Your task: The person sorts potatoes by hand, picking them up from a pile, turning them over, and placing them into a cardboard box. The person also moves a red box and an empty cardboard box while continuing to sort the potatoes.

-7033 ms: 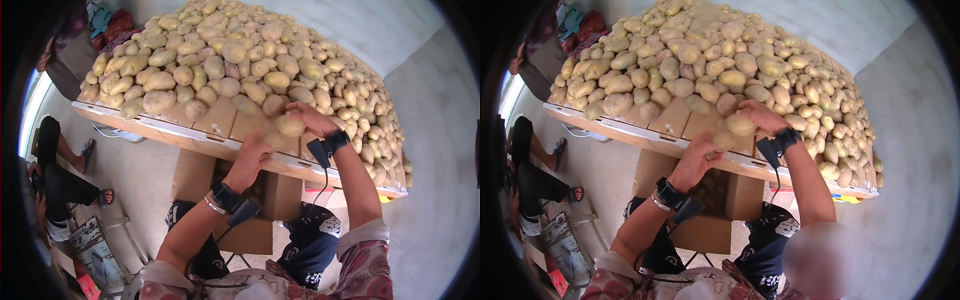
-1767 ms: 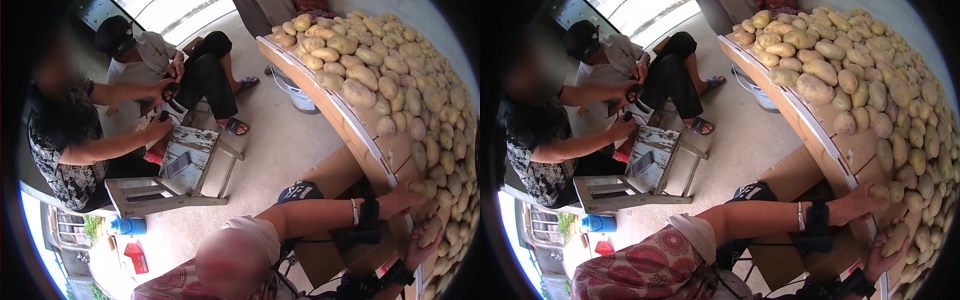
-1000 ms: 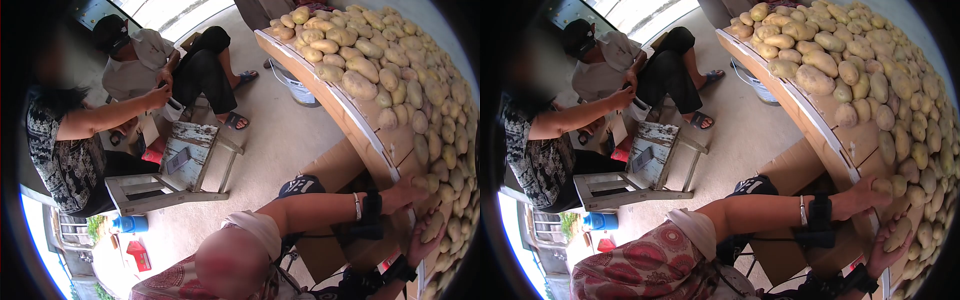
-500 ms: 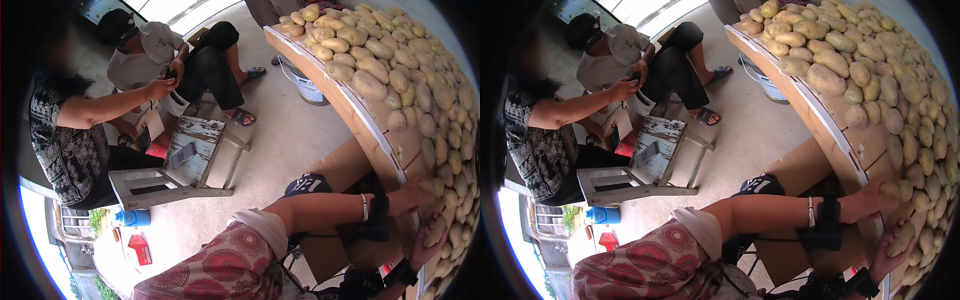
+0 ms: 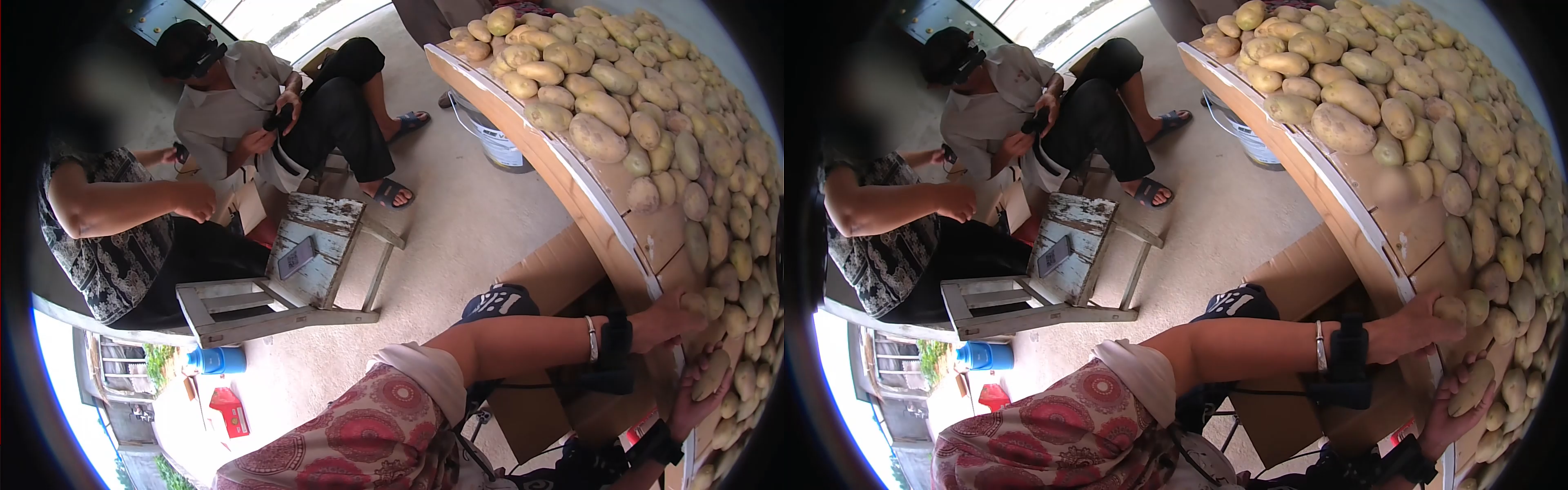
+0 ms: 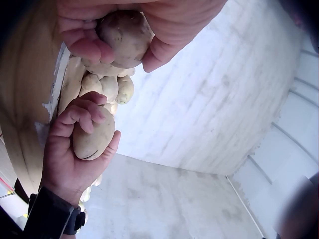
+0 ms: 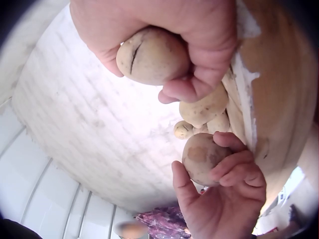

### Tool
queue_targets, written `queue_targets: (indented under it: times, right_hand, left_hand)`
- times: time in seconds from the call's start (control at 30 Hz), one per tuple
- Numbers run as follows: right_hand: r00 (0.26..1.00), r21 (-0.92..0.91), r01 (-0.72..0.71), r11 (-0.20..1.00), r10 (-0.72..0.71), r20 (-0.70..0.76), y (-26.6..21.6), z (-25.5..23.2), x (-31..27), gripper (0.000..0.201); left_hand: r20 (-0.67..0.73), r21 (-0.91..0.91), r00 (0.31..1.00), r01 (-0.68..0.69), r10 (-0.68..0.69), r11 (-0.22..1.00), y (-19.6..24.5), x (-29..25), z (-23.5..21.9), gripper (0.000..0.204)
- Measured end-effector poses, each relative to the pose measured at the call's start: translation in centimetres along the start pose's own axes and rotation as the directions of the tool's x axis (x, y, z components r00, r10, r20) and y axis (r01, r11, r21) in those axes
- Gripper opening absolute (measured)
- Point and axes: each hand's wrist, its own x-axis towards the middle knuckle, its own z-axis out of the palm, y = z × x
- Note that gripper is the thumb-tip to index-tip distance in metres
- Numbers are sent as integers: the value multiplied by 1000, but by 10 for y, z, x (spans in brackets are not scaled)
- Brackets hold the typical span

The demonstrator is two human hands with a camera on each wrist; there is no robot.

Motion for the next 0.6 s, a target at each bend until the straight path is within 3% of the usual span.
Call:
queue_targets:
  times: [0.4, 0.47, 0.6]
  right_hand:
    - [999, -63, 33, 997, -36, -41, 1, 2, 0, 45]
    - [993, -50, 44, 998, -49, -104, 1, 7, -1, 45]
    - [996, -48, 55, 997, -58, -66, 2, 6, -1, 44]
  left_hand:
    - [1, -12, 1000, -10, 10, 1000, 1, -1, 0, 50]
    - [3, -17, 1000, -9, 9, 1000, 3, -3, 1, 50]
    - [0, -30, 1000, -8, 8, 1000, 3, -3, 2, 49]
